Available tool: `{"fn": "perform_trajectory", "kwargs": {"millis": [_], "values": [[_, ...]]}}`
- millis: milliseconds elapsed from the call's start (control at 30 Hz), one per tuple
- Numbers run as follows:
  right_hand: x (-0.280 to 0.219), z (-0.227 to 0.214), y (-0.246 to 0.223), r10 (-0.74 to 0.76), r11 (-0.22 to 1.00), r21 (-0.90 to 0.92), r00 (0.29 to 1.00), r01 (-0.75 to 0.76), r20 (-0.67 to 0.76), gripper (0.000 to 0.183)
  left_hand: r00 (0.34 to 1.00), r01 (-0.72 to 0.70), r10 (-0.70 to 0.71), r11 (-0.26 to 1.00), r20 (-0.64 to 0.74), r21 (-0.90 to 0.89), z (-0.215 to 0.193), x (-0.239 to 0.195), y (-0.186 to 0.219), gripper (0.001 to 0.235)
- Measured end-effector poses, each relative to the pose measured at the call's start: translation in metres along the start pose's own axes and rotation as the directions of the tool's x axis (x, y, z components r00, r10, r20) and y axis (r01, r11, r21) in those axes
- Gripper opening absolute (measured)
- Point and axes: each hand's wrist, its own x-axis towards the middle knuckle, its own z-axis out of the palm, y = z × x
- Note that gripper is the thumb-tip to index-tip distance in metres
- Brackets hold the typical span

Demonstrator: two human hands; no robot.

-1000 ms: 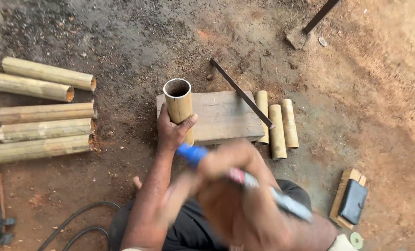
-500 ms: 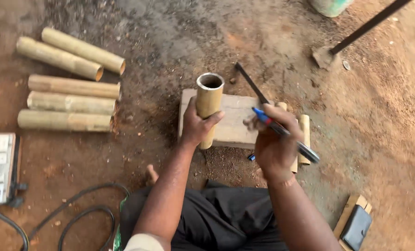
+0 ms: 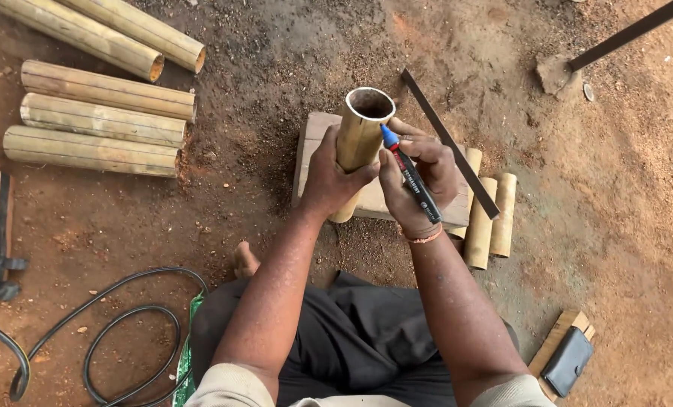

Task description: Marking circular segments and lengths on bamboo poles using a marker and a metal straightedge.

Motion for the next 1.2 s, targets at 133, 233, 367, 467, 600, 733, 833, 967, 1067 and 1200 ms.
{"fn": "perform_trajectory", "kwargs": {"millis": [133,233,367,467,600,733,833,967,1067,1200], "values": [[0.003,0.001,0.002,0.025,1.0,-0.011,1.0,-0.025,-0.018,0.029,0.998,-0.057,0.058,0.997,0.005,-0.054,0.001,0.001,-0.005,0.067],[0.003,0.001,0.003,0.018,1.0,-0.023,1.0,-0.019,-0.023,0.029,0.998,-0.066,0.066,0.997,0.004,-0.04,0.0,0.001,-0.003,0.068],[0.004,0.001,0.001,0.039,0.999,-0.018,0.999,-0.04,-0.02,0.029,0.998,-0.059,0.059,0.997,0.007,-0.04,0.0,0.002,-0.003,0.073],[0.006,0.001,-0.001,0.047,0.999,-0.018,0.999,-0.047,-0.017,0.028,0.997,-0.074,0.074,0.996,0.001,-0.04,0.001,0.002,-0.008,0.073],[0.008,0.0,-0.002,0.045,0.997,-0.055,0.999,-0.045,-0.01,0.027,0.999,-0.048,0.049,0.997,0.006,-0.053,0.001,0.002,-0.008,0.075],[0.008,0.0,0.001,0.048,0.996,-0.072,0.999,-0.048,0.007,0.026,0.999,-0.044,0.044,0.999,0.0,-0.026,0.001,0.004,-0.01,0.075],[0.006,0.0,0.002,0.073,0.996,-0.042,0.997,-0.072,0.008,0.025,1.0,-0.024,0.024,0.999,0.004,-0.024,0.002,0.003,-0.009,0.074],[0.006,0.0,0.004,0.082,0.997,-0.003,0.997,-0.082,0.017,0.026,1.0,-0.014,0.014,0.999,0.007,-0.043,0.0,0.005,-0.012,0.072],[0.008,0.002,0.003,0.082,0.997,0.0,0.996,-0.082,0.021,0.027,0.998,-0.067,0.067,0.996,0.001,-0.054,-0.001,0.004,-0.014,0.073],[0.01,0.001,-0.001,0.065,0.998,0.007,0.998,-0.065,0.014,0.027,1.0,-0.017,0.017,0.998,0.005,-0.059,-0.002,0.005,-0.009,0.074]]}}
